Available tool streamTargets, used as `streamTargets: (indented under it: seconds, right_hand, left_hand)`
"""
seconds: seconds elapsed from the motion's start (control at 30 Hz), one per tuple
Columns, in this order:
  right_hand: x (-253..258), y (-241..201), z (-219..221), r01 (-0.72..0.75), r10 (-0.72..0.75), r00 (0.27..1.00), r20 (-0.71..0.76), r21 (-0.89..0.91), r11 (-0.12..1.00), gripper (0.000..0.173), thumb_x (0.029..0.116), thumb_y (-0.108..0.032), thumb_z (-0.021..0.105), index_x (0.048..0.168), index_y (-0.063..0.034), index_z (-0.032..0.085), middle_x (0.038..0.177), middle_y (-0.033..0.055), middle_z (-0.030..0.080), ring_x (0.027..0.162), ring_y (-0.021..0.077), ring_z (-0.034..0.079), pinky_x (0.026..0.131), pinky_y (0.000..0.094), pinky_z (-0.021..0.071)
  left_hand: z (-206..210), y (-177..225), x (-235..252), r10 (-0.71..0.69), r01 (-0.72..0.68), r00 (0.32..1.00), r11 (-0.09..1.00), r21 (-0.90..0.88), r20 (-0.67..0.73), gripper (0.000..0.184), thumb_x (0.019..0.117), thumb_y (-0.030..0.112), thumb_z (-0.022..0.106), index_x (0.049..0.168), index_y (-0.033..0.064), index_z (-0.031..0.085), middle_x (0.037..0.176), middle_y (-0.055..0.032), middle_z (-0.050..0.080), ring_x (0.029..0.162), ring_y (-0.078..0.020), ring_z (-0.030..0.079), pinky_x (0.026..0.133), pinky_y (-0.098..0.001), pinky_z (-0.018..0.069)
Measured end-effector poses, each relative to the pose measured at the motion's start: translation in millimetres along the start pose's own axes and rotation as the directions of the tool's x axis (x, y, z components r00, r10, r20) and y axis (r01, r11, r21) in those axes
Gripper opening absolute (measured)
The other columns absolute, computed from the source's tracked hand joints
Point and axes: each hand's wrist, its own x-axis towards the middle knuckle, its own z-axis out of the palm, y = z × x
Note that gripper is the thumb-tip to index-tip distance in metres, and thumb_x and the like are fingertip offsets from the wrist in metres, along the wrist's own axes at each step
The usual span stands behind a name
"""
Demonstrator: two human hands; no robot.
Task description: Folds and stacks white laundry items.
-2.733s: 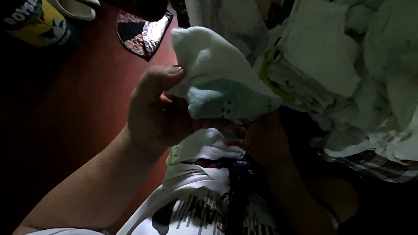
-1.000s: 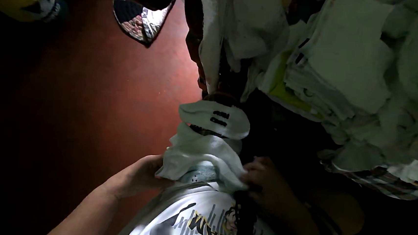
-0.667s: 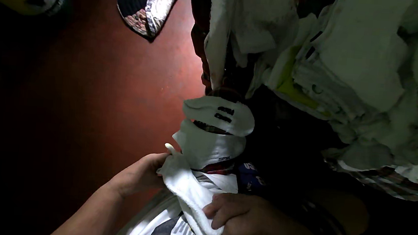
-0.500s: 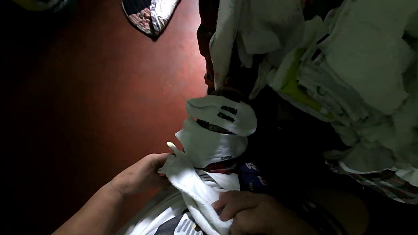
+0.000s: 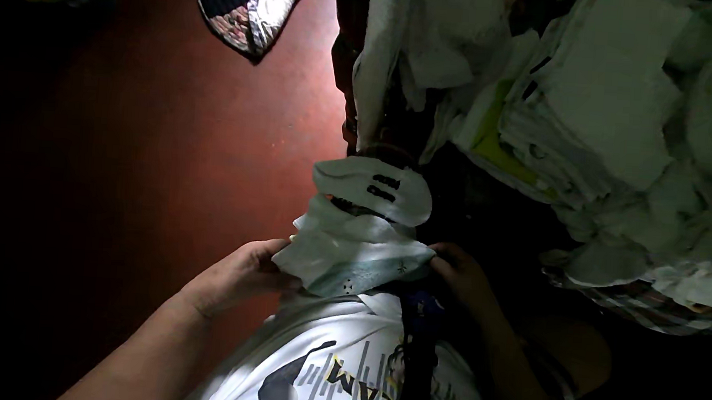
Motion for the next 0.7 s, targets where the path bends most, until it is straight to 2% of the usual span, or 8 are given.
streamTargets:
  seconds: [0.1,0.17,0.23,0.37,0.47,0.57,0.63,0.7]
  right_hand:
    - [-5,-10,-3,0.019,-0.012,0.995,-0.095,0.080,0.997,0.021,0.1025,-0.018,0.061,0.117,-0.0048,0.068,0.104,0.0040,0.071,0.093,0.0058,0.067,0.086,0.0272,0.0562]
    - [-10,-18,-6,0.049,-0.024,0.986,-0.167,0.145,0.988,0.018,0.1020,-0.017,0.062,0.115,-0.0054,0.068,0.099,0.0016,0.071,0.088,0.0038,0.067,0.082,0.0247,0.0568]
    - [-13,-26,-7,0.054,-0.019,0.980,-0.197,0.173,0.983,0.019,0.1028,-0.018,0.061,0.117,-0.0071,0.067,0.098,0.0007,0.070,0.086,0.0039,0.066,0.079,0.0245,0.0569]
    - [-7,-24,-7,0.095,-0.061,0.984,-0.168,0.208,0.974,0.019,0.1048,-0.019,0.058,0.117,-0.0082,0.068,0.100,0.0003,0.070,0.088,0.0048,0.066,0.082,0.0264,0.0564]
    - [-1,-13,-3,0.058,-0.026,0.991,-0.131,0.249,0.967,0.019,0.1033,-0.018,0.060,0.116,-0.0066,0.069,0.100,0.0028,0.071,0.089,0.0072,0.066,0.083,0.0287,0.0570]
    - [-2,-7,-2,0.025,-0.009,0.996,-0.085,0.194,0.981,0.029,0.1035,-0.021,0.059,0.125,-0.0036,0.066,0.113,0.0073,0.070,0.099,0.0092,0.067,0.089,0.0293,0.0571]
    - [-3,-11,-9,0.015,0.009,0.991,-0.131,0.177,0.984,0.034,0.1023,-0.020,0.060,0.132,-0.0031,0.062,0.121,0.0103,0.068,0.106,0.0124,0.067,0.092,0.0316,0.0567]
    - [-10,-21,-19,0.053,-0.003,0.968,-0.250,0.193,0.980,0.034,0.1010,-0.018,0.062,0.132,-0.0040,0.063,0.124,0.0101,0.067,0.109,0.0133,0.066,0.093,0.0313,0.0567]
  left_hand:
    - [6,22,-7,0.026,-0.028,0.996,1.000,-0.014,-0.091,0.040,0.0750,0.007,0.079,0.113,0.0171,0.070,0.097,0.0081,0.075,0.088,-0.0025,0.071,0.079,-0.0216,0.0605]
    - [5,32,-7,0.162,-0.173,0.983,0.977,-0.126,-0.089,0.039,0.0749,0.020,0.087,0.112,0.0246,0.073,0.099,0.0092,0.076,0.088,-0.0024,0.071,0.078,-0.0216,0.0610]
    - [8,48,-1,0.306,-0.323,0.946,0.920,-0.223,-0.106,0.038,0.0781,0.025,0.087,0.114,0.0290,0.074,0.102,0.0102,0.076,0.090,-0.0008,0.071,0.078,-0.0201,0.0607]
    - [18,78,21,0.515,-0.517,0.850,0.772,-0.370,-0.114,0.030,0.0890,0.019,0.075,0.118,0.0190,0.070,0.106,0.0032,0.073,0.095,-0.0060,0.070,0.085,-0.0257,0.0601]
    - [38,100,37,0.539,-0.500,0.841,0.749,-0.436,-0.038,0.030,0.0903,0.014,0.071,0.119,0.0167,0.067,0.105,0.0003,0.073,0.095,-0.0089,0.071,0.085,-0.0287,0.0607]
    - [67,117,50,0.538,-0.439,0.839,0.756,-0.486,0.078,0.037,0.0869,0.018,0.077,0.123,0.0230,0.068,0.105,0.0024,0.075,0.092,-0.0062,0.072,0.080,-0.0257,0.0620]
    - [80,124,56,0.587,-0.449,0.800,0.722,-0.526,0.122,0.042,0.0851,0.017,0.079,0.125,0.0255,0.069,0.110,0.0042,0.075,0.097,-0.0054,0.072,0.085,-0.0253,0.0612]
    - [82,122,59,0.627,-0.467,0.772,0.671,-0.575,0.103,0.044,0.0846,0.013,0.078,0.126,0.0229,0.069,0.115,0.0035,0.074,0.102,-0.0064,0.071,0.090,-0.0259,0.0602]
